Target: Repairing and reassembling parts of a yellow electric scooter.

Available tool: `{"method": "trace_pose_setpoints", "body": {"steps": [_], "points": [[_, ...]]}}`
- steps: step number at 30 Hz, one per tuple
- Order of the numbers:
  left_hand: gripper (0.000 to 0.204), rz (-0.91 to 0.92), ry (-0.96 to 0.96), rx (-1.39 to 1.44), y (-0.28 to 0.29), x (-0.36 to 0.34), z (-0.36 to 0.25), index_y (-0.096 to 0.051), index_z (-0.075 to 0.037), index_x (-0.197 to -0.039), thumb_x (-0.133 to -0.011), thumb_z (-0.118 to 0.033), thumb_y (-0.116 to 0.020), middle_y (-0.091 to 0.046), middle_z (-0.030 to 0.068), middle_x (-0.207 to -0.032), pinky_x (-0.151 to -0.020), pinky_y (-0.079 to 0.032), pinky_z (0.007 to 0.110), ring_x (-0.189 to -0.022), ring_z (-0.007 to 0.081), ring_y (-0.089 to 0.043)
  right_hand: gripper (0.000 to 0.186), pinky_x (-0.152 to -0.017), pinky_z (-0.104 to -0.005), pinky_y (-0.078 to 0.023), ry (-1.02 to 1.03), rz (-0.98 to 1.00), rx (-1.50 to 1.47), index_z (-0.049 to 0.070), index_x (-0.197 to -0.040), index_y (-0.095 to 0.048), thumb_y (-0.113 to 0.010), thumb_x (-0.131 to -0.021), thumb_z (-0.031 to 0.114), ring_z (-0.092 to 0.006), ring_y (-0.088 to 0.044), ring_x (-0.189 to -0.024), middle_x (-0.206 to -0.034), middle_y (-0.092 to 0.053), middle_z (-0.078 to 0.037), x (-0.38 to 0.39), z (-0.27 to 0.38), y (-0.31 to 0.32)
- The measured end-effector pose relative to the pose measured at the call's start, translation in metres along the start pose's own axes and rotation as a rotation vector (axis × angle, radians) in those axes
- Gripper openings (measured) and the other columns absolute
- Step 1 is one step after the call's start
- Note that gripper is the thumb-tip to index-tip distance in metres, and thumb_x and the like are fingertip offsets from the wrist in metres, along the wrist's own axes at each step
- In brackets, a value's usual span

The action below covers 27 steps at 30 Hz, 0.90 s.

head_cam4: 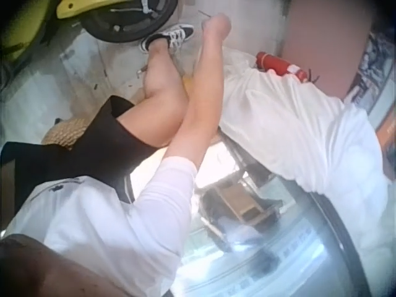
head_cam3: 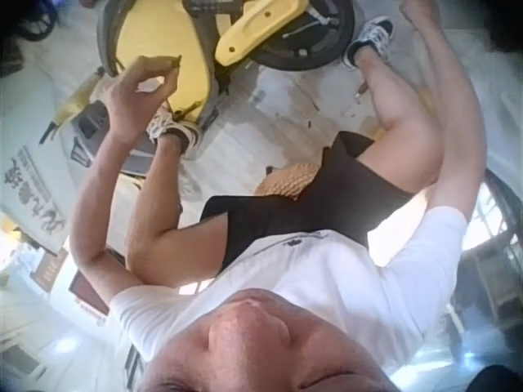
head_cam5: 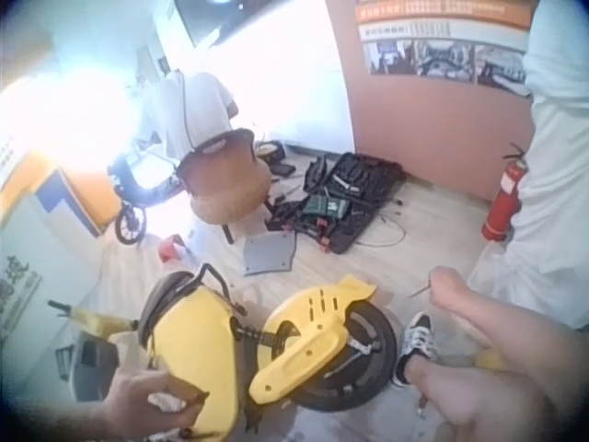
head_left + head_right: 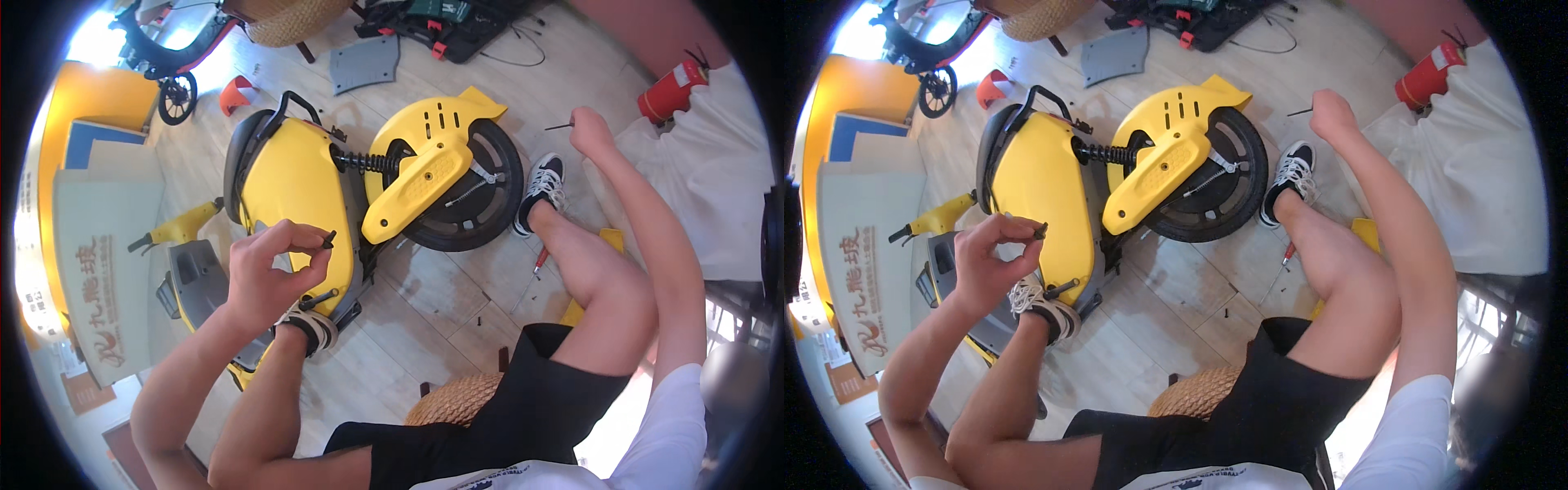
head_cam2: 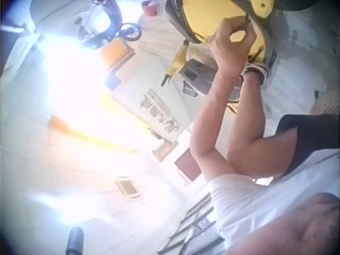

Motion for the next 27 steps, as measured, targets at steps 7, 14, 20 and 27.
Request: {"method": "trace_pose_setpoints", "body": {"steps": [7, 14, 20, 27], "points": [[0.015, -0.001, 0.154, 0.109, -0.016, 0.074, 0.017, -0.063, 0.001, -0.083, -0.076, -0.003, -0.075, -0.073, 0.0085, -0.077, -0.072, -0.057, 0.027, -0.074, 0.0177, -0.074, 0.019, -0.078, -0.0295, -0.051, 0.084, 0.073, -0.931, 0.002, -0.104, -0.070, -0.071, -0.089, 0.014, -0.0126, -0.063, -0.078, -0.089, -0.070, -0.004, 0.134, 0.145, 0.112], [0.015, 0.188, 0.280, 0.169, -0.053, 0.132, 0.076, -0.062, 0.001, -0.085, -0.079, -0.007, -0.072, -0.071, 0.0127, -0.075, -0.068, -0.056, 0.031, -0.071, 0.0197, -0.072, 0.015, -0.062, -0.0224, -0.046, 0.059, 0.388, -1.400, 0.000, -0.099, -0.071, -0.069, -0.092, 0.013, -0.0034, -0.056, -0.068, -0.079, -0.068, 0.001, 0.242, 0.282, 0.041], [0.015, 0.125, 0.403, 0.137, -0.061, 0.140, 0.128, -0.062, 0.002, -0.087, -0.082, -0.008, -0.072, -0.071, 0.0137, -0.077, -0.070, -0.056, 0.032, -0.074, 0.0215, -0.072, 0.017, -0.063, -0.0268, -0.048, 0.095, 0.563, -1.267, -0.002, -0.089, -0.070, -0.071, -0.087, 0.016, -0.0096, -0.059, -0.066, -0.073, -0.068, -0.003, 0.243, 0.315, 0.012], [0.017, 0.258, 0.319, 0.056, -0.088, 0.097, 0.142, -0.060, 0.001, -0.085, -0.081, -0.010, -0.072, -0.069, 0.0150, -0.075, -0.068, -0.055, 0.034, -0.073, 0.0254, -0.071, 0.013, -0.070, -0.0437, -0.053, 0.248, 0.239, -0.789, -0.001, -0.082, -0.065, -0.068, -0.081, 0.011, -0.0358, -0.066, -0.076, -0.083, -0.065, -0.019, 0.236, 0.316, 0.042]]}}
Point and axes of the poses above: each hand's wrist, its own x-axis away from the middle knuckle, its own y-axis out of the back of the hand, z = x × y, the point moved 10 cm from there along -x, towards the middle knuckle
